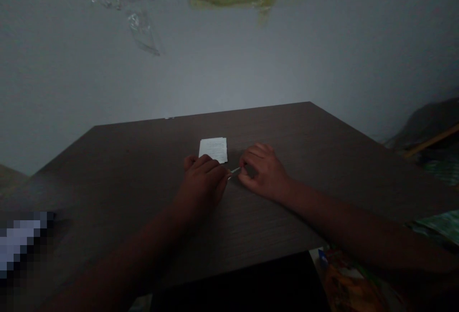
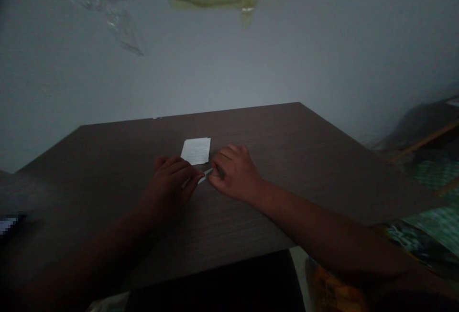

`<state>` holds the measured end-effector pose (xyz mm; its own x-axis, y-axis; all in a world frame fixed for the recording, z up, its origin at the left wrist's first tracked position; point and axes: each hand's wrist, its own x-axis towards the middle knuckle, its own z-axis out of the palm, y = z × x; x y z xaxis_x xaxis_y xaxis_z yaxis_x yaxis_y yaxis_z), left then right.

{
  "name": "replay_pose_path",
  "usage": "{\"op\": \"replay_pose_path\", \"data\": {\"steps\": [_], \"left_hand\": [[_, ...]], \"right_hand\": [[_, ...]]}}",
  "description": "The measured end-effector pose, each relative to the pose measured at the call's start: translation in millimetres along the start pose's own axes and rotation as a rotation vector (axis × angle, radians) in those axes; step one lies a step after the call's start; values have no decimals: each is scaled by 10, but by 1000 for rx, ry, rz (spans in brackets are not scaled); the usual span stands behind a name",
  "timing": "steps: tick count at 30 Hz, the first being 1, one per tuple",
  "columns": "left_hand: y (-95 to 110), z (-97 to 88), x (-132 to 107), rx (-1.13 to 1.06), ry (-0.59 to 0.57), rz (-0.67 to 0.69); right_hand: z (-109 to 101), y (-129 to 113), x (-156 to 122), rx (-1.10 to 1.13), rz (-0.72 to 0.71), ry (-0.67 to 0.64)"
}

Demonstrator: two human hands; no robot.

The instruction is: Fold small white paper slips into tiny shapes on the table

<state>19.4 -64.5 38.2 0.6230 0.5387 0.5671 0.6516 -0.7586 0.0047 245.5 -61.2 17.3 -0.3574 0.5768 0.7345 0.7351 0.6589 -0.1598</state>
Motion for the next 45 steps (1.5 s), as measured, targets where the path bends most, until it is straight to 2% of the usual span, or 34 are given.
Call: {"op": "replay_pose_path", "data": {"steps": [8, 18, 26, 30, 34, 40, 45], "left_hand": [[84, -28, 19, 41, -18, 37], [-5, -7, -12, 21, -36, -3], [62, 19, 20, 27, -62, -11], [62, 12, 21, 39, -70, -5], [21, 2, 3, 16, -60, -12], [-52, 9, 0, -39, -54, -98], [-151, 25, 15, -188, -17, -313]], "right_hand": [[23, -169, -6, 1, -51, -34], [29, -27, 8, -2, -18, 29], [41, -137, 0, 4, -36, -57], [63, -129, 0, 0, -45, -46], [63, -61, 18, -5, 11, -35], [41, 92, 20, 63, 81, -59], [44, 230, 13, 229, 161, -14]]}}
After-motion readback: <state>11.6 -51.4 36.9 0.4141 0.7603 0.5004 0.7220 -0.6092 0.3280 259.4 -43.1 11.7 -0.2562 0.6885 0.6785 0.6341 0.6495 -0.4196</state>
